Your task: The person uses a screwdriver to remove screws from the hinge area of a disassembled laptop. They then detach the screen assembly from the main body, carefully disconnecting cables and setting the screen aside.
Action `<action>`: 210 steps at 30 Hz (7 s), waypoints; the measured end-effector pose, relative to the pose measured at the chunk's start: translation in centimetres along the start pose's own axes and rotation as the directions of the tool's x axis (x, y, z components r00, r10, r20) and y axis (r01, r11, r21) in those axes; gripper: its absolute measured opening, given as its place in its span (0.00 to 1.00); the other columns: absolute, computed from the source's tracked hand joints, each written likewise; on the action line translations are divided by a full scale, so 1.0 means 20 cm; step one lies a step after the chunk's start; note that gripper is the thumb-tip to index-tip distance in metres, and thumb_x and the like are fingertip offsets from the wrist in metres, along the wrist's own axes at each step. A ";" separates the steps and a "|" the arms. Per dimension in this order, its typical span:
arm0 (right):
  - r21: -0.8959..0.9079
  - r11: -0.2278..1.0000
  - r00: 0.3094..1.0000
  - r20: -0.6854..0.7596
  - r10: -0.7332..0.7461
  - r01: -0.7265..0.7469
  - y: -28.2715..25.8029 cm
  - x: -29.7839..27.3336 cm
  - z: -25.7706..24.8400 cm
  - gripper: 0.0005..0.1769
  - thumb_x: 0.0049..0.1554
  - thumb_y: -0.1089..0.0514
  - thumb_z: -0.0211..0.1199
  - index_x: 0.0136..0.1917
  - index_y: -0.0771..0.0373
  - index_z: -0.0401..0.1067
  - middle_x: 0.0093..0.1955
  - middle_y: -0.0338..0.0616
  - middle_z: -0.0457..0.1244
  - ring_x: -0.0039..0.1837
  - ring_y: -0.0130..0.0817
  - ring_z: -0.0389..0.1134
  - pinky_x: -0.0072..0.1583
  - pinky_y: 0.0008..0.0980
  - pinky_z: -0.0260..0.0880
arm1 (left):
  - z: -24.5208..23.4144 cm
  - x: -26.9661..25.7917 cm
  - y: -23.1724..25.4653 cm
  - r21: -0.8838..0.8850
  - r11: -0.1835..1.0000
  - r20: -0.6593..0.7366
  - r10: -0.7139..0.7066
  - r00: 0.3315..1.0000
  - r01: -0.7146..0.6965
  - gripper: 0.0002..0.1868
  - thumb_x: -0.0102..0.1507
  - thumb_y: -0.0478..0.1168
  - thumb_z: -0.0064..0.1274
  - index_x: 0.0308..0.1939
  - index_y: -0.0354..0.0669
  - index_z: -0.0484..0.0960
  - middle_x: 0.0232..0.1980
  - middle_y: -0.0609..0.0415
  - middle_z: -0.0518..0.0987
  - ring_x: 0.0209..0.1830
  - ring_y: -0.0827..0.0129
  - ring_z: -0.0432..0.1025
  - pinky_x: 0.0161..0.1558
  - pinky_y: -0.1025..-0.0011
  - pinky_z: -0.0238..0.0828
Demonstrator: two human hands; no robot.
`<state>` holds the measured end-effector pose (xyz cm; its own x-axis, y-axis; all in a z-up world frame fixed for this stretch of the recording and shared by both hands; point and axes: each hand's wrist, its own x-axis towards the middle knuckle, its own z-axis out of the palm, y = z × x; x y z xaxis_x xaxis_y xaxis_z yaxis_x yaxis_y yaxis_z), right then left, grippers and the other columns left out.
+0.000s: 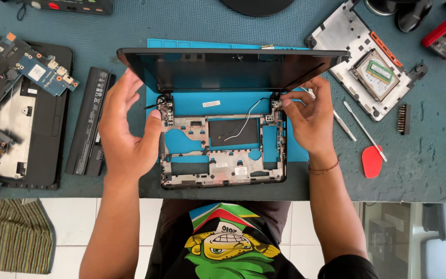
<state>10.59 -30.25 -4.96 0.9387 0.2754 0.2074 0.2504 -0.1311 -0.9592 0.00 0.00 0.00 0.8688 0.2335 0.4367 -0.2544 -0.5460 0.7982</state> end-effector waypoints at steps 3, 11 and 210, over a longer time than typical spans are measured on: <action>0.033 0.999 1.000 0.004 -0.028 0.027 0.03 -0.01 0.00 0.23 0.59 0.71 0.55 0.62 0.58 0.49 0.58 0.40 0.46 0.54 0.43 0.64 0.54 0.34 0.69 | 0.03 -0.01 0.02 0.142 0.988 -0.153 0.076 0.985 -0.054 0.22 0.67 0.39 0.45 0.64 0.37 0.65 0.63 0.43 0.67 0.63 0.54 0.63 0.58 0.59 0.68; 0.053 0.996 0.996 -0.054 -0.075 0.078 0.08 0.00 0.00 0.26 0.56 0.73 0.57 0.64 0.67 0.52 0.55 0.50 0.52 0.52 0.43 0.66 0.55 0.36 0.74 | 0.30 -0.27 0.02 0.163 0.946 0.067 0.271 0.960 -0.279 0.09 0.57 0.42 0.50 0.39 0.47 0.81 0.42 0.50 0.75 0.46 0.56 0.68 0.50 0.60 0.61; 0.413 0.911 0.945 0.307 -0.112 -0.026 0.00 -0.21 0.04 0.18 0.54 0.74 0.51 0.59 0.78 0.62 0.38 0.57 0.67 0.31 0.33 0.67 0.32 0.27 0.69 | 0.50 -0.05 0.01 -0.351 0.932 0.253 0.186 0.949 -0.089 0.12 0.60 0.44 0.54 0.42 0.39 0.81 0.37 0.51 0.80 0.36 0.59 0.74 0.40 0.64 0.72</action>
<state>6.38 -30.65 -6.03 0.7867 0.5670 0.2443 0.1056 0.2663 -0.9581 3.29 -8.43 -4.36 0.8848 -0.0833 0.4584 -0.4640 -0.2471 0.8507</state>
